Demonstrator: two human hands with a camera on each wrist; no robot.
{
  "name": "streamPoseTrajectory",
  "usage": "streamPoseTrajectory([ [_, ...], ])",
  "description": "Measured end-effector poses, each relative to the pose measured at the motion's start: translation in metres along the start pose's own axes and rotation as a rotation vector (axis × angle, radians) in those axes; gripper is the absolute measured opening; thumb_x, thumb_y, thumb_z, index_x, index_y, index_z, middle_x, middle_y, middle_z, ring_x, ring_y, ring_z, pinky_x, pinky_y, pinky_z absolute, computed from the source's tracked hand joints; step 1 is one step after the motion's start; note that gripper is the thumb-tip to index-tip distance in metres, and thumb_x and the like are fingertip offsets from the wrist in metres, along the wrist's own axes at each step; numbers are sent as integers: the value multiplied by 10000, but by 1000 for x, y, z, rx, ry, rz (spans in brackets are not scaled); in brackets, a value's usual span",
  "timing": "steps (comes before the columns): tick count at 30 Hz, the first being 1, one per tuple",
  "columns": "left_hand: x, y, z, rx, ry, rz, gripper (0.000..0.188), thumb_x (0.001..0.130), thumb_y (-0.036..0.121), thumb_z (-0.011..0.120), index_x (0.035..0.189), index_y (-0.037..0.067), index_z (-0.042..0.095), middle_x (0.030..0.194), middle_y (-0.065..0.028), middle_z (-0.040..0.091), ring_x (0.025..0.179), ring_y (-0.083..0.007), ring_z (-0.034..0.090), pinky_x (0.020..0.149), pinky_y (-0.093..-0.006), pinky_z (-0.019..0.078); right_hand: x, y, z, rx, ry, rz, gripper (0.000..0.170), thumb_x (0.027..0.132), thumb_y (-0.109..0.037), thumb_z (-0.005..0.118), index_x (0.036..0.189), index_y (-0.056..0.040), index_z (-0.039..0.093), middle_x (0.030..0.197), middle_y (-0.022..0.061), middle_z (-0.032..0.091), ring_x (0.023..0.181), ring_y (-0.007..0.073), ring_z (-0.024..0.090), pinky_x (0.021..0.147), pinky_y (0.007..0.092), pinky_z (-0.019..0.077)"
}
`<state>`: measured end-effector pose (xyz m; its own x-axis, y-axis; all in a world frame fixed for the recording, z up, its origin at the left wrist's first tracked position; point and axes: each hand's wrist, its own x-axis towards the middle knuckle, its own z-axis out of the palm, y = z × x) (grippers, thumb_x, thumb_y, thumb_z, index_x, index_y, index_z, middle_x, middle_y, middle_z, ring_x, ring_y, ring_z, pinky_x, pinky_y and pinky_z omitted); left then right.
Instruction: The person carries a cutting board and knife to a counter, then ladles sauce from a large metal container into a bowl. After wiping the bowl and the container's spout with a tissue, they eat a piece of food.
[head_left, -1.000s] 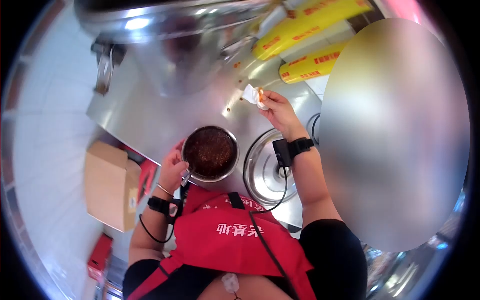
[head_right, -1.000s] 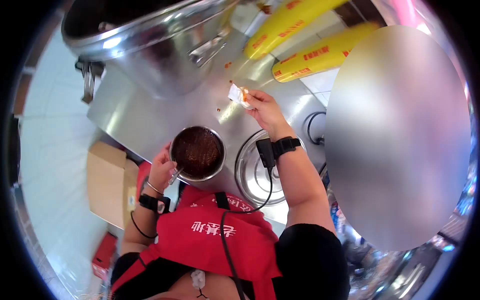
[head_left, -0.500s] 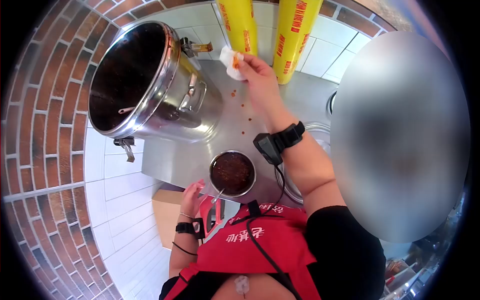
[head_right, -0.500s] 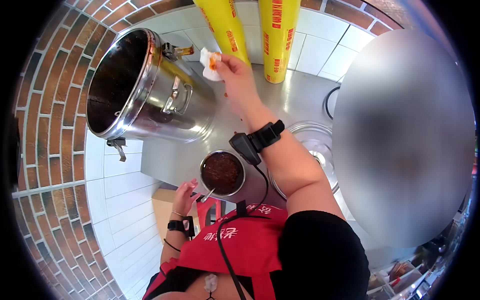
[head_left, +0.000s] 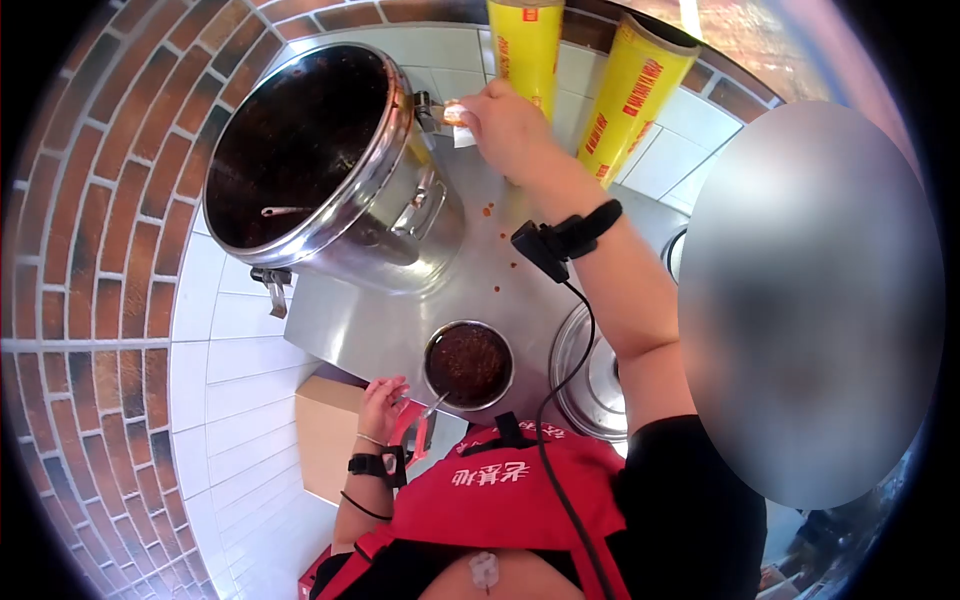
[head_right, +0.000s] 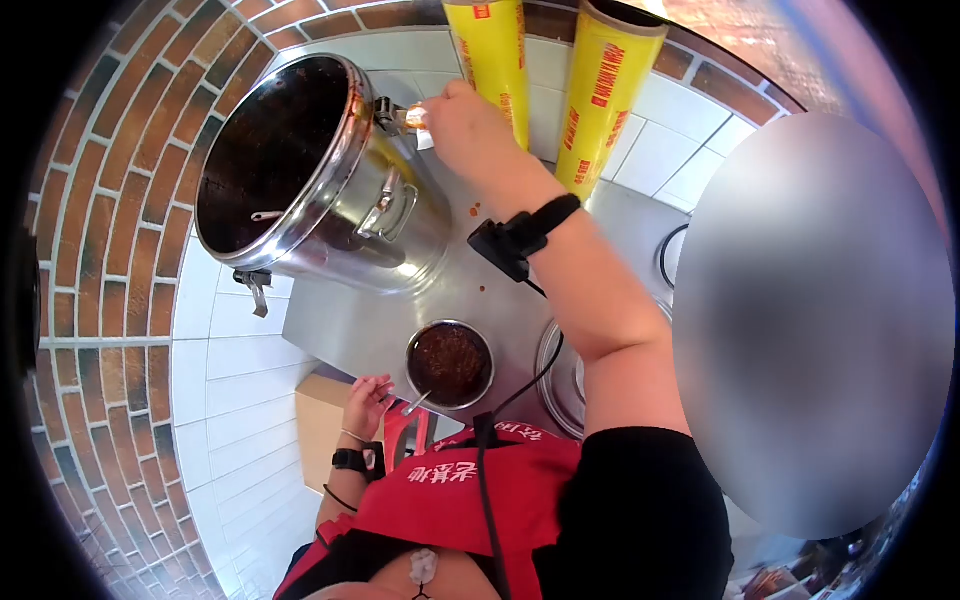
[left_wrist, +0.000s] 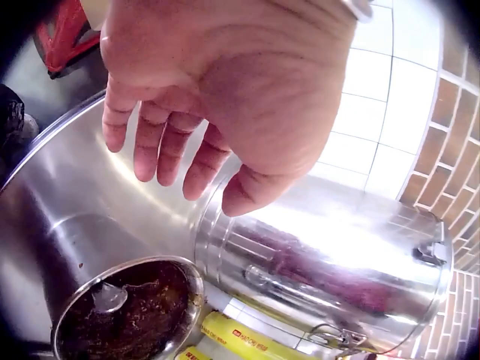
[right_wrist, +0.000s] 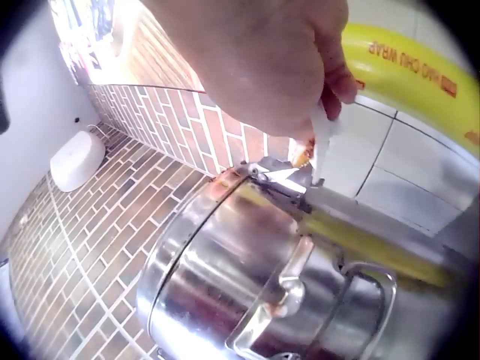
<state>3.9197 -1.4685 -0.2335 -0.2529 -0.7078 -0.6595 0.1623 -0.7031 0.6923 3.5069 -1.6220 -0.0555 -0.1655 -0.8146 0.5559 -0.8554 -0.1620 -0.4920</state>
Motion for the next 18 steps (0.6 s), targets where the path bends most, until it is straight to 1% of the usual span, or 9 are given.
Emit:
streamPoseTrajectory([
  [2,0,-6,1,-32,7,-4,94,873,162,538,941,97,533,1030,-89,615,945,-206,581,803,-385,465,3,0,-9,-32,-74,-28,149,813,-142,617,948,-94,656,893,102,562,817,288,579,718,364,481],
  [4,4,-10,-4,-14,-5,-27,95,876,153,537,948,91,536,1012,-84,620,931,-196,585,791,-374,469,6,3,-12,-33,-131,-126,154,784,-113,645,936,-88,652,883,101,561,807,288,579,717,364,482],
  [8,2,-13,2,3,25,-40,96,876,149,543,942,81,537,1000,-75,619,917,-182,589,766,-344,478,10,6,-13,-117,-163,-177,169,742,-83,669,909,-68,649,850,102,556,799,286,578,709,354,483],
  [11,1,-14,4,36,24,-71,86,875,141,549,928,73,543,994,-68,619,900,-172,593,728,-299,485,13,6,-14,-183,-124,-287,170,717,-71,672,885,-54,647,815,97,549,791,280,578,696,344,484],
  [13,0,-16,7,55,114,-27,52,835,126,612,861,87,590,786,-4,609,708,-91,587,550,-210,465,13,6,-14,-149,-130,-323,168,696,-66,678,860,-51,645,804,86,548,776,275,576,685,339,483],
  [14,-2,-16,8,44,111,-25,52,835,126,612,861,87,590,786,-4,609,708,-91,587,550,-210,465,13,8,-12,-154,-135,-332,168,696,-66,678,860,-51,645,804,86,548,776,275,576,685,339,483],
  [16,-4,-16,7,102,89,3,55,831,125,616,864,88,592,767,0,600,698,-91,584,560,-210,467,11,9,-9,114,-174,-119,153,695,-58,675,844,-60,643,802,76,551,762,275,573,679,341,482],
  [17,-3,-19,4,91,86,4,55,831,125,616,864,88,592,767,0,600,698,-91,584,560,-210,467,12,10,-10,108,-180,-128,153,695,-58,675,844,-60,643,802,76,551,762,275,573,679,341,482],
  [18,-1,-22,-2,118,81,18,65,830,129,618,868,83,592,774,-6,603,695,-91,584,565,-210,467,15,9,-12,68,-185,-209,148,693,-57,675,837,-63,641,802,75,552,760,273,572,678,340,482],
])
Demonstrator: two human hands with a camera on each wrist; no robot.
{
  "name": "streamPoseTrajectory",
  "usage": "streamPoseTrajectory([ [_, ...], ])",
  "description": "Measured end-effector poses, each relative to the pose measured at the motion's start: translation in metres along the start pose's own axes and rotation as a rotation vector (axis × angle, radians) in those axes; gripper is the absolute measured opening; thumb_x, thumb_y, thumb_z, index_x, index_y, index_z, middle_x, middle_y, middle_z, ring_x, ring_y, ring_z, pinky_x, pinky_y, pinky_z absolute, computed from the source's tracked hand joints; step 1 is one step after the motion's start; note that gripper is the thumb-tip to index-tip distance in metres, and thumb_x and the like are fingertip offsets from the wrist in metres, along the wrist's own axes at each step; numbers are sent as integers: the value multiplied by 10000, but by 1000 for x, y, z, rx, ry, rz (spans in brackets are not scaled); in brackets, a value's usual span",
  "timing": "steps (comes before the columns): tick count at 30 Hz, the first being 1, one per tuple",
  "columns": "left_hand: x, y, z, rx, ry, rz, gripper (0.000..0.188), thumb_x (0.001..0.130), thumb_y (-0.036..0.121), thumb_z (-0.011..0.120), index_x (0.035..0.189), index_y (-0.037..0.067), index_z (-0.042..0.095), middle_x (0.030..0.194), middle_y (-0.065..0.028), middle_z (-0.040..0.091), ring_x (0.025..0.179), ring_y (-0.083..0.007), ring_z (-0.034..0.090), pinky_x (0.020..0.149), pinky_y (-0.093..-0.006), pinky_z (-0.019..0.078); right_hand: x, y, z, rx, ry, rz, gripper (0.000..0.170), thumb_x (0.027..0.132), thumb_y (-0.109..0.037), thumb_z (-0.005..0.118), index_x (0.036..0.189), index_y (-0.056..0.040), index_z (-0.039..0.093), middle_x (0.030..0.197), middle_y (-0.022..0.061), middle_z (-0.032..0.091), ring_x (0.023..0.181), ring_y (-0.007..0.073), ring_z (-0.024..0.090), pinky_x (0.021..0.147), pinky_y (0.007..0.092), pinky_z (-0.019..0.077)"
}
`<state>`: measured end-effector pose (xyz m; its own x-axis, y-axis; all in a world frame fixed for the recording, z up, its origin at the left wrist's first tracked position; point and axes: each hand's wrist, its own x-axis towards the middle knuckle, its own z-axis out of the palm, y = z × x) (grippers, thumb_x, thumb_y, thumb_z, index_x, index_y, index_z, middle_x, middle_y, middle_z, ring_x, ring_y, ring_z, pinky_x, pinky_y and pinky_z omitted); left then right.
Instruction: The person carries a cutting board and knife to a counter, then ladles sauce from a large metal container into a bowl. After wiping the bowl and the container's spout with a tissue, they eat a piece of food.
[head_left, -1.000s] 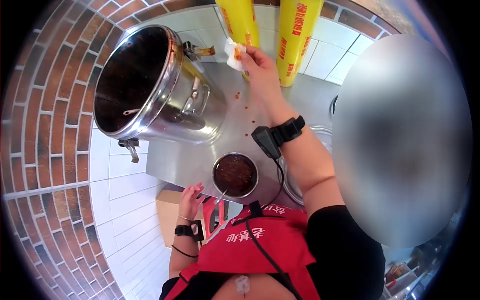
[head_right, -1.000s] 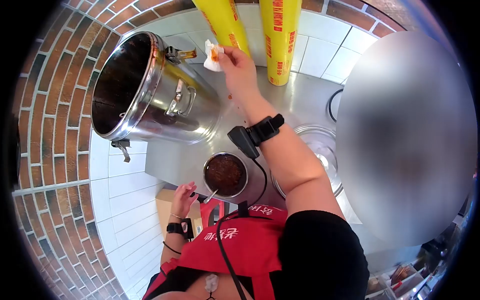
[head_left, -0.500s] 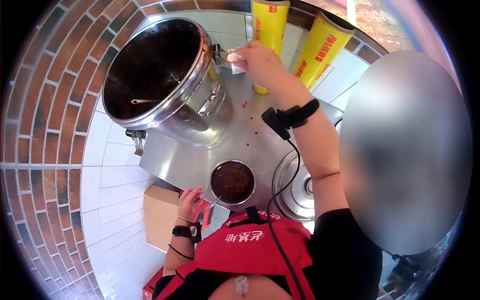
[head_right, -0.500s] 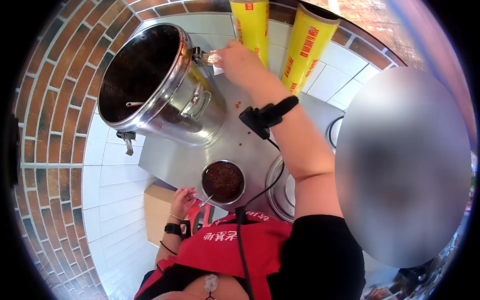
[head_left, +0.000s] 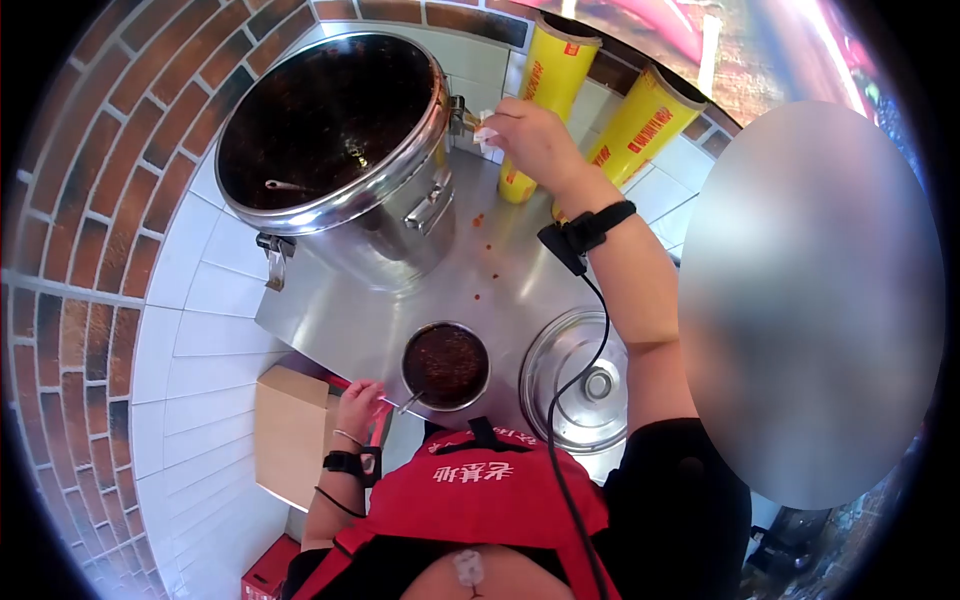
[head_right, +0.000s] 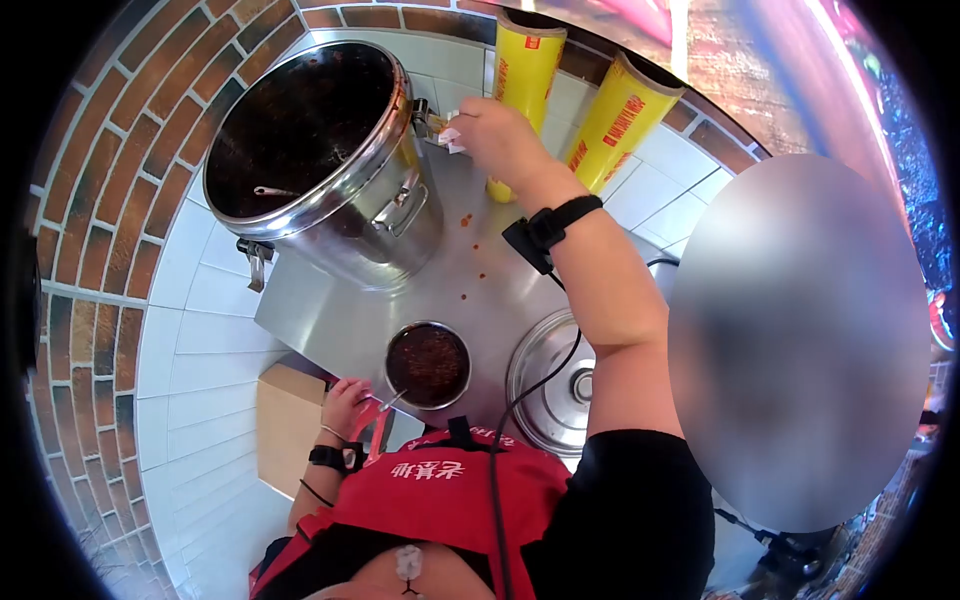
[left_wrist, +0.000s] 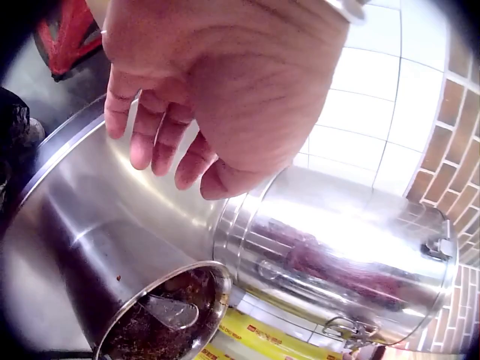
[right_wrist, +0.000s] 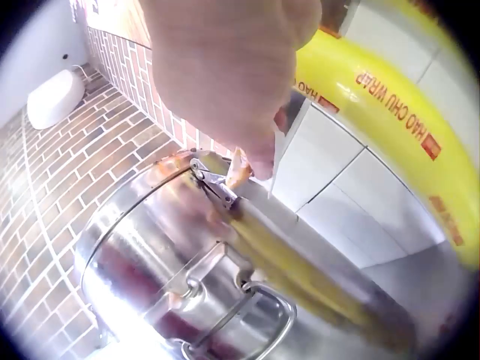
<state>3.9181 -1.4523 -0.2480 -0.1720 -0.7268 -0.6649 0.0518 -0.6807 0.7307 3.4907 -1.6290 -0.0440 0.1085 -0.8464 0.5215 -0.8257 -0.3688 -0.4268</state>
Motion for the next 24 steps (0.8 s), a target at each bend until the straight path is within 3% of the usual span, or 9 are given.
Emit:
streamPoseTrajectory([
  [5,12,-17,-13,52,-8,88,86,824,135,622,869,67,594,776,-19,608,679,-94,579,577,-209,466,6,4,-6,-78,-58,-133,135,696,-44,667,825,-65,636,787,76,546,766,267,569,679,338,482],
  [7,10,-17,-12,-17,17,25,78,822,122,614,865,59,596,761,-23,605,668,-95,575,576,-207,460,5,-1,-10,-31,-71,-164,81,796,-112,589,808,-33,603,799,118,557,768,279,564,689,338,464],
  [11,7,-19,-9,-42,36,30,57,818,108,604,845,60,589,725,-18,591,623,-85,548,523,-189,416,1,-6,-16,8,-74,-199,133,755,-67,641,887,-52,626,823,108,567,784,272,564,700,325,461],
  [14,12,-25,-16,-97,6,21,53,814,105,605,833,61,582,704,-18,583,581,-77,522,479,-181,381,-12,-7,-13,201,-14,-55,191,761,-57,670,947,-42,631,829,59,588,792,224,575,694,302,457],
  [16,12,-28,-16,-30,30,56,56,811,103,607,831,60,577,693,-20,579,555,-72,505,451,-177,358,-23,-3,-9,696,257,338,146,838,-118,638,954,-29,643,817,1,576,715,107,519,634,228,406],
  [17,14,-31,-19,-41,23,55,58,812,105,606,833,59,577,690,-20,577,555,-73,505,451,-178,358,-29,-2,-10,696,252,336,146,838,-118,638,954,-29,643,817,1,576,715,107,519,634,228,406],
  [19,14,-31,-19,-45,12,54,61,813,108,605,835,58,577,688,-20,575,555,-73,505,451,-179,358,-40,1,-13,1005,328,577,155,859,-135,626,972,-28,637,796,-26,562,641,50,461,553,183,355],
  [22,10,-25,-16,-68,28,19,59,812,99,604,834,53,574,683,-22,570,553,-77,503,452,-182,362,-55,0,-7,1243,330,730,124,867,-141,618,948,-48,628,759,-26,552,572,38,411,484,163,297],
  [24,7,-23,-16,-87,-1,-10,51,813,86,600,831,50,570,681,-22,563,562,-87,512,466,-189,379,-63,10,7,1324,328,745,121,871,-149,613,936,-47,617,752,-25,553,574,42,435,481,158,324],
])
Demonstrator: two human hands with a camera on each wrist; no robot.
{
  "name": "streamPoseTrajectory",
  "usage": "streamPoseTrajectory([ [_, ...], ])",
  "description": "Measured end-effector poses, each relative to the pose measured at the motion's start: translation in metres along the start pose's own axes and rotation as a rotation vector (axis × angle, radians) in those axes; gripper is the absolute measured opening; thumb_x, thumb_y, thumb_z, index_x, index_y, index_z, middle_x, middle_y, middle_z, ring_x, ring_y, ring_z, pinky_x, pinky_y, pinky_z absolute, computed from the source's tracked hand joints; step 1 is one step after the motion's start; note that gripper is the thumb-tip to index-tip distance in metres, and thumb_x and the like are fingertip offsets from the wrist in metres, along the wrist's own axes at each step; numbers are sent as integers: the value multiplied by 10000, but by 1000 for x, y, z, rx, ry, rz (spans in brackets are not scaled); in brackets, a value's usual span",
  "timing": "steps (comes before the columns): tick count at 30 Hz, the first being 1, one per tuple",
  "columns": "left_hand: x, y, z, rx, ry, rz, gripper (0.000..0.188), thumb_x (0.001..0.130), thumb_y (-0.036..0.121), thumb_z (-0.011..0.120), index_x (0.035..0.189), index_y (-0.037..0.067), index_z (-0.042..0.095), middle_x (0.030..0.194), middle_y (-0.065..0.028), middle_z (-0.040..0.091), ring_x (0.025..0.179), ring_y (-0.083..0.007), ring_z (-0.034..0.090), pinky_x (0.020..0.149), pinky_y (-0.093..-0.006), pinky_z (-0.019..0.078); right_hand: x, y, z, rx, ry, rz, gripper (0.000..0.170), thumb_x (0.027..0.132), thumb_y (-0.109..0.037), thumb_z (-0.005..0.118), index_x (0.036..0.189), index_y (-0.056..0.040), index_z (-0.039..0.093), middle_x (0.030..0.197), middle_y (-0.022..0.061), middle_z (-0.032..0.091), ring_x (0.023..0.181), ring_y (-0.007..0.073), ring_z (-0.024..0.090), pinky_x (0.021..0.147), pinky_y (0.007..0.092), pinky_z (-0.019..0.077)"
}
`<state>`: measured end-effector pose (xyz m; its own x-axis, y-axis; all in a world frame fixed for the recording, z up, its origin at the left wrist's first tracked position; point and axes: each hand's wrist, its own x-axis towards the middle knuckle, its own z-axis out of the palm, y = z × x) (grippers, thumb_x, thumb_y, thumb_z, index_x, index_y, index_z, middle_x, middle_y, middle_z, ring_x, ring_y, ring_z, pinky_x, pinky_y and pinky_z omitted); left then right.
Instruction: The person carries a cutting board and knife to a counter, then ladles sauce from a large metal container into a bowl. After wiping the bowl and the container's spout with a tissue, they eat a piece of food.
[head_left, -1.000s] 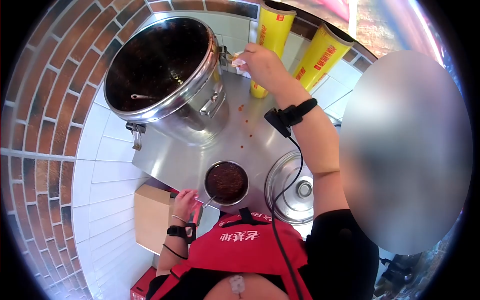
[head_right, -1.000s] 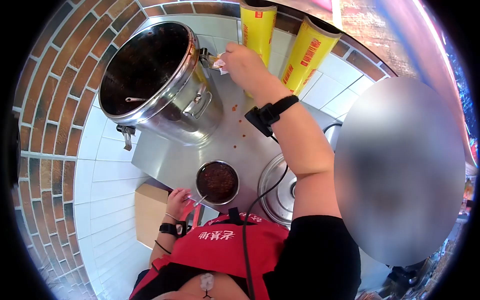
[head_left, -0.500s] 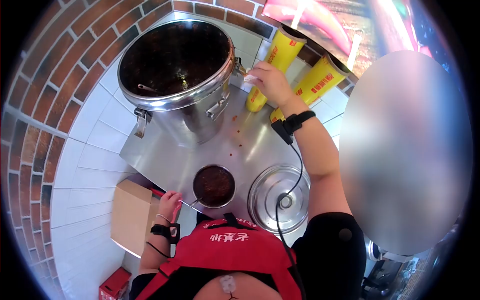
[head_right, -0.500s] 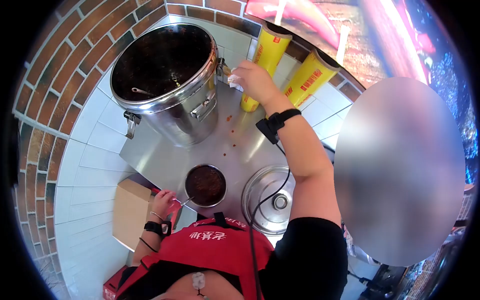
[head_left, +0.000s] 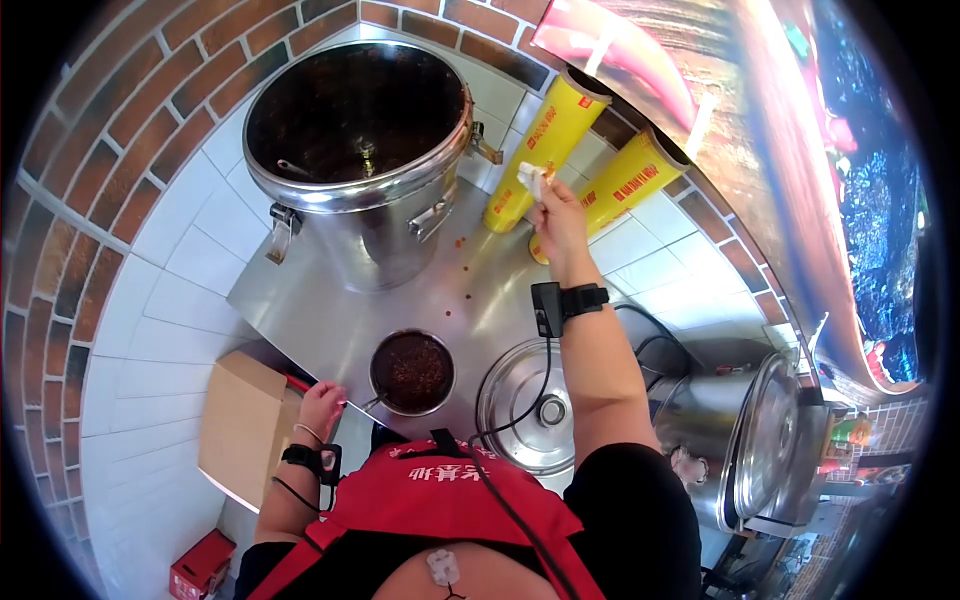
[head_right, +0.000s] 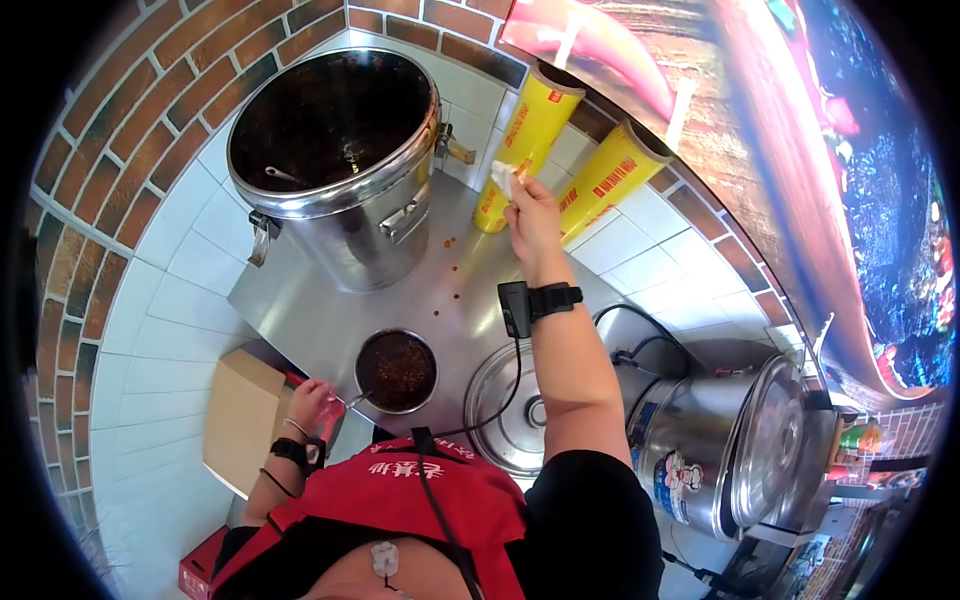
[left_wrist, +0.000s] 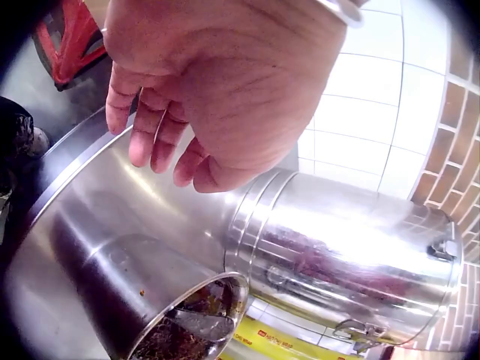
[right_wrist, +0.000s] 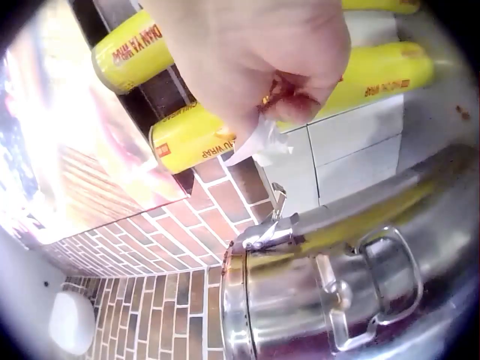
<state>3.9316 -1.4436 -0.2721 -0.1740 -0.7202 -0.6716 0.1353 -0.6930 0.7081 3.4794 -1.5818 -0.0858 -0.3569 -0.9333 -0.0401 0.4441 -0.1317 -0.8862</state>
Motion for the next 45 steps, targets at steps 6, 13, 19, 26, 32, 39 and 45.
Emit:
streamPoseTrajectory([
  [6,-2,-3,2,27,22,7,55,817,94,601,833,47,577,699,-20,573,610,-106,551,518,-207,427,5,29,26,265,52,71,165,886,-182,593,969,-43,562,774,-6,569,644,74,533,554,162,448],
  [13,0,-21,-11,158,23,55,74,826,127,597,812,55,591,736,-24,605,650,-100,575,563,-206,451,30,61,43,580,-37,119,132,883,-71,542,1009,-34,540,881,58,592,745,135,579,601,194,487],
  [19,-10,-22,-10,127,39,-2,69,819,134,612,814,72,583,766,-22,630,664,-103,587,572,-209,455,29,53,52,773,-215,145,195,870,-17,514,1064,-4,530,917,78,588,757,133,580,619,195,510],
  [26,-15,-18,-1,187,24,4,74,823,130,606,825,58,587,763,-36,627,677,-116,593,602,-227,478,14,44,51,809,-187,137,209,883,0,479,1089,10,518,929,94,584,759,142,583,633,200,519],
  [32,-16,-10,11,294,0,72,85,829,122,592,827,36,589,751,-42,615,698,-125,594,624,-236,484,2,34,46,818,-239,113,215,879,11,481,1092,14,512,952,98,580,784,150,575,679,221,516],
  [39,-12,-22,-4,355,2,64,93,829,131,597,829,38,593,772,-43,626,695,-120,591,624,-230,481,-6,55,26,786,-136,109,146,888,-33,504,1029,-15,542,888,60,600,749,118,587,645,221,517],
  [45,-14,-26,-11,339,19,35,94,836,141,595,849,49,602,766,-28,621,656,-106,576,581,-232,478,14,80,31,734,-33,142,166,875,-27,525,1039,-45,547,889,56,596,712,123,561,607,210,477],
])
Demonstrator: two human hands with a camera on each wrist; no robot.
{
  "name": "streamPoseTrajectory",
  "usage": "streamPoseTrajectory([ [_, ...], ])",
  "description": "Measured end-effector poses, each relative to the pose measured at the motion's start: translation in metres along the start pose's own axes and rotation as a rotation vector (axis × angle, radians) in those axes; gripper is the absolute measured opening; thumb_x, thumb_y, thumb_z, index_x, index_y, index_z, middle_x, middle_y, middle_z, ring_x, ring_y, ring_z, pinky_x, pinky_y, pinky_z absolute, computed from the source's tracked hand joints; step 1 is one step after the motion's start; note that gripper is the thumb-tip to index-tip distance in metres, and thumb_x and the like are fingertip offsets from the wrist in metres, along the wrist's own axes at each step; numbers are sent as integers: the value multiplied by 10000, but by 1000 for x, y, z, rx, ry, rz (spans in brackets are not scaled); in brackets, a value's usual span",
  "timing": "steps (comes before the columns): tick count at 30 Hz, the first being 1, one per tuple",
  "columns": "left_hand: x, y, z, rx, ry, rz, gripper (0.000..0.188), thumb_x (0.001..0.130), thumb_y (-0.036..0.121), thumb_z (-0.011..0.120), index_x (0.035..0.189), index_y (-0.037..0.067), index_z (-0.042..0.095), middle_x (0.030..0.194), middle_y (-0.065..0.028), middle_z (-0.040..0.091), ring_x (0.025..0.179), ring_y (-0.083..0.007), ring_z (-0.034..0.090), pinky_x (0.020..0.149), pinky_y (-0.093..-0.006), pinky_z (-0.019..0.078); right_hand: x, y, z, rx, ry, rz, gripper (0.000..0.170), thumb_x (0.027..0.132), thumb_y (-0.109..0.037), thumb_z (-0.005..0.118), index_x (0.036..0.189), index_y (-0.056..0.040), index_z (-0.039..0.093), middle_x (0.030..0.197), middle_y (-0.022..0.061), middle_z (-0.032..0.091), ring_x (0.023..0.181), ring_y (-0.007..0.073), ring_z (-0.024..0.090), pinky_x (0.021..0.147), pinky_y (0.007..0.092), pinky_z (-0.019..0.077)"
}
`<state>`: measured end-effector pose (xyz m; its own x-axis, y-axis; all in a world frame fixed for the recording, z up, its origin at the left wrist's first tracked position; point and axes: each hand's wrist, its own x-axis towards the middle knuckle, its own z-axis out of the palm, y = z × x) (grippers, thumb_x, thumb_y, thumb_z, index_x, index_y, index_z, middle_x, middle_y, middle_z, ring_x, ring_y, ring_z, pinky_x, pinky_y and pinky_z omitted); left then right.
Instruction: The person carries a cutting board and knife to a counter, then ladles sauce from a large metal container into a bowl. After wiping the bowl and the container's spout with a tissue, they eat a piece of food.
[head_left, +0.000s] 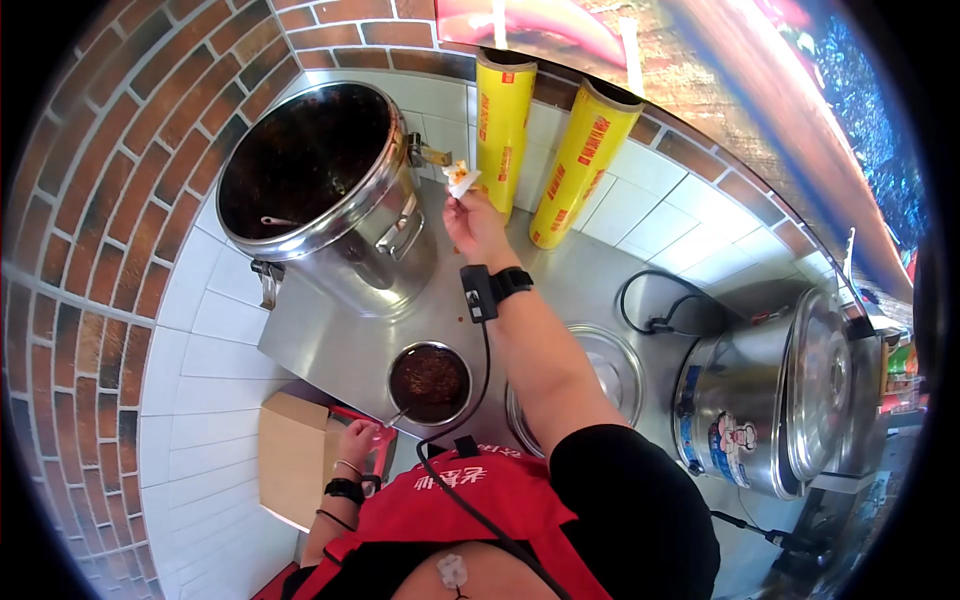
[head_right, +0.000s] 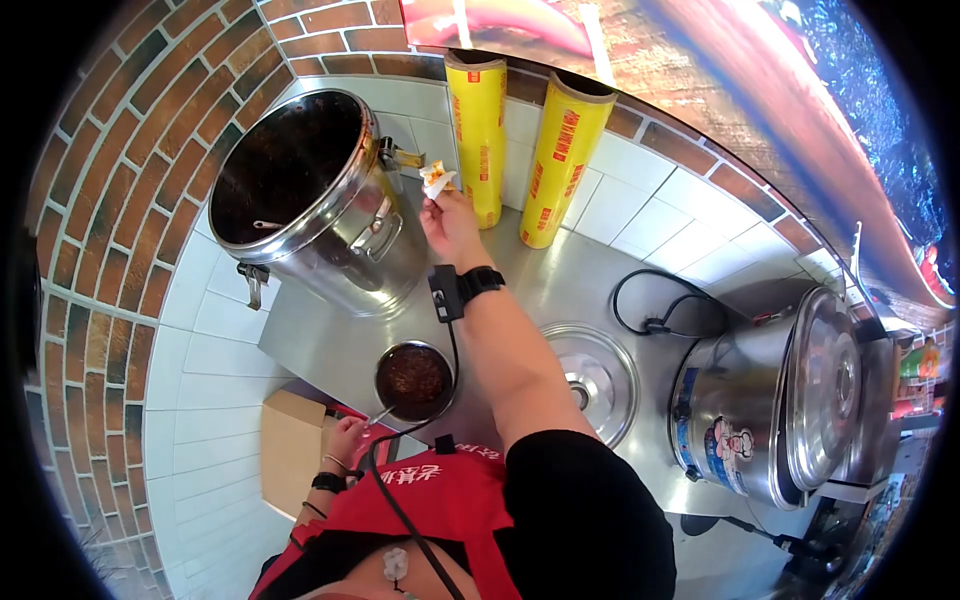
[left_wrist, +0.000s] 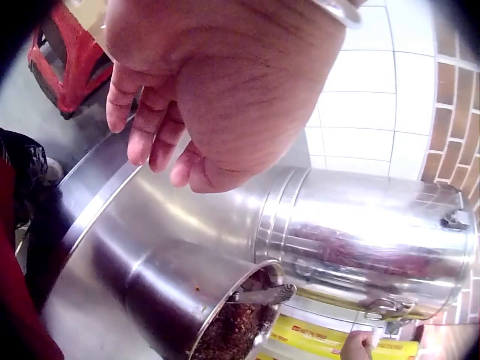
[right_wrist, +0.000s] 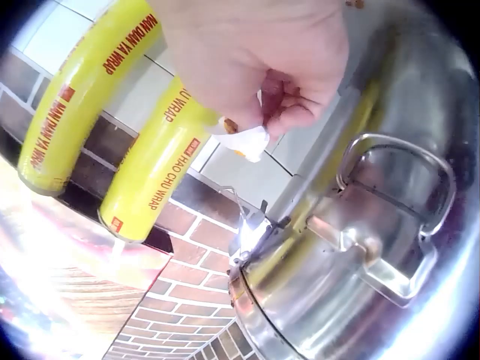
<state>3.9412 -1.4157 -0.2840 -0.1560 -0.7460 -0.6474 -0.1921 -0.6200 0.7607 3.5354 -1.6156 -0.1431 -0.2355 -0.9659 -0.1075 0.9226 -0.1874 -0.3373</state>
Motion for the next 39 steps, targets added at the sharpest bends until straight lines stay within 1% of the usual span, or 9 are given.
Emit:
streamPoseTrajectory([
  [6,4,-21,-10,85,19,58,100,829,146,600,871,56,606,753,-12,618,633,-87,561,555,-217,455,36,7,14,3,-68,-4,179,877,-12,507,1048,-58,536,896,49,603,706,115,572,600,201,485],
  [13,-10,-14,-2,139,30,59,105,825,163,593,861,65,600,751,4,619,641,-79,553,544,-211,425,22,-1,23,5,-239,36,213,889,11,464,1084,-41,532,948,87,614,760,116,610,663,198,530],
  [16,-11,-4,4,239,43,83,113,829,168,594,863,60,599,753,2,616,654,-82,553,555,-213,431,17,-2,24,31,-210,34,237,883,19,464,1108,-29,523,971,97,611,766,120,616,680,201,535],
  [20,-1,-8,2,221,39,92,125,834,177,597,856,54,597,755,-2,614,664,-82,553,558,-217,436,9,-6,35,31,-215,12,241,877,17,477,1113,-12,515,980,100,609,765,121,615,685,199,533],
  [26,2,-4,2,319,4,120,111,830,157,606,833,45,601,736,-8,615,656,-83,568,586,-226,467,2,-14,42,8,-237,19,194,872,-9,514,1066,0,523,959,92,613,769,113,615,696,200,531],
  [29,2,-7,2,323,0,130,102,829,145,606,830,43,601,737,-13,621,659,-87,579,602,-228,480,4,-13,41,-62,-241,-21,122,879,-47,543,999,-24,549,891,64,625,764,106,617,691,211,534],
  [31,1,-9,3,296,-8,125,102,827,145,603,832,43,604,737,-14,627,664,-88,584,608,-232,483,6,-11,41,-125,-207,-55,122,847,-82,618,959,-76,572,834,24,620,743,104,612,653,219,535],
  [35,4,-21,-3,334,15,162,104,817,147,608,819,43,608,719,-12,627,664,-90,586,613,-242,487,8,-7,46,-143,-188,-90,105,843,-103,633,929,-86,576,798,10,618,716,91,606,632,223,538],
  [39,13,-45,-12,331,33,177,110,824,148,600,809,39,608,713,-10,616,649,-80,561,588,-234,464,7,-7,51,-160,-70,-100,85,849,-124,630,905,-89,576,749,-12,604,654,70,585,579,215,518],
])
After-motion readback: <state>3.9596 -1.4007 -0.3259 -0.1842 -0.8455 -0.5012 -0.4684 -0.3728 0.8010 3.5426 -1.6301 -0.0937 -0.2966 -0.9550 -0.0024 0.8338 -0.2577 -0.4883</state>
